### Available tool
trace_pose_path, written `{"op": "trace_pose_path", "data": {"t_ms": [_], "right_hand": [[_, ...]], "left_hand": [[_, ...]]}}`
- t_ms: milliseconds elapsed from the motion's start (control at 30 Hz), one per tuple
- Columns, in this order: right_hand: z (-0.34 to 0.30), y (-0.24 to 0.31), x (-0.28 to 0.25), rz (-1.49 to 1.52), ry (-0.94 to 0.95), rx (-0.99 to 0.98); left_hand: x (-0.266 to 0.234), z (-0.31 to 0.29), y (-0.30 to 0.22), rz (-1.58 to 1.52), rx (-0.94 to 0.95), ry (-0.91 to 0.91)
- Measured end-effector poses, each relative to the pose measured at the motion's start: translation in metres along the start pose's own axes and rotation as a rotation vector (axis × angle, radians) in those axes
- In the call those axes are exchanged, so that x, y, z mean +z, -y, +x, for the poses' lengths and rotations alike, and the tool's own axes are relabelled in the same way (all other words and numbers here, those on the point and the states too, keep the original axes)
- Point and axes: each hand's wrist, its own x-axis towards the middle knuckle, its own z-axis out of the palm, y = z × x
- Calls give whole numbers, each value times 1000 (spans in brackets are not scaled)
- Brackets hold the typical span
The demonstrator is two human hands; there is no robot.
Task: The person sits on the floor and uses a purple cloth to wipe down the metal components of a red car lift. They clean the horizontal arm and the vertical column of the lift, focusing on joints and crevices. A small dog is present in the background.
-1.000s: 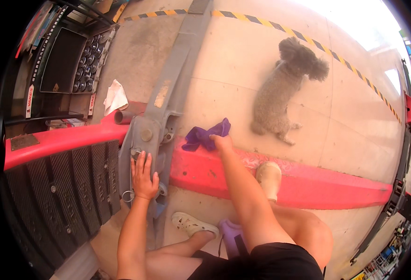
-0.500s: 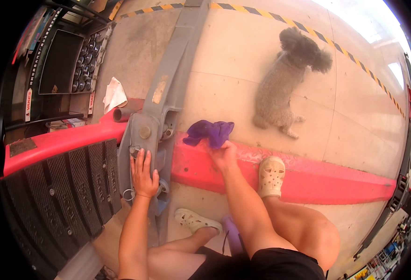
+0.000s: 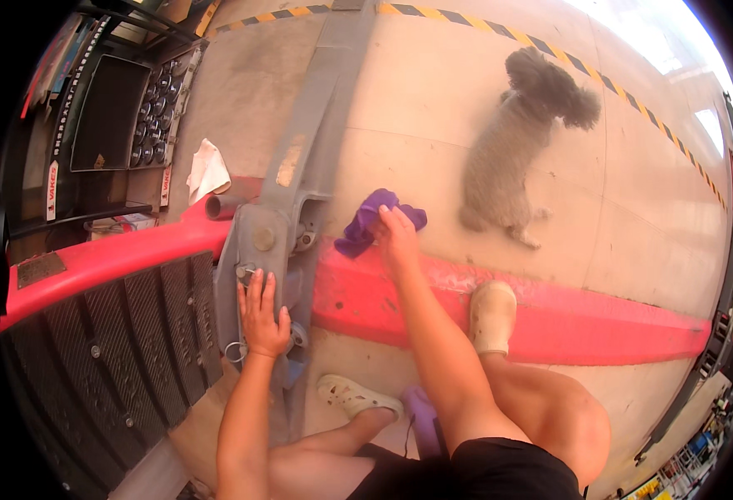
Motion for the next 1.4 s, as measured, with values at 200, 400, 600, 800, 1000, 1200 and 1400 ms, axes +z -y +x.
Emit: {"op": "trace_pose_path", "data": {"t_ms": [200, 400, 600, 800, 1000, 1200, 1400], "right_hand": [[66, -25, 23, -670, 224, -78], [96, -9, 50, -1830, 798, -756], [147, 9, 74, -2348, 804, -618], [214, 34, 85, -2469, 659, -703], [190, -2, 61, -1985, 355, -805], [106, -37, 30, -1848, 764, -822], [127, -14, 29, -2020, 726, -783]], "left_hand": [[3, 4, -3, 17, 10, 9], [1, 3, -3, 27, 12, 4], [2, 1, 0, 14, -3, 20], [4, -1, 2, 18, 2, 25], [7, 4, 1, 1, 7, 22], [1, 1, 2, 8, -2, 5], [5, 0, 3, 16, 8, 7]]}}
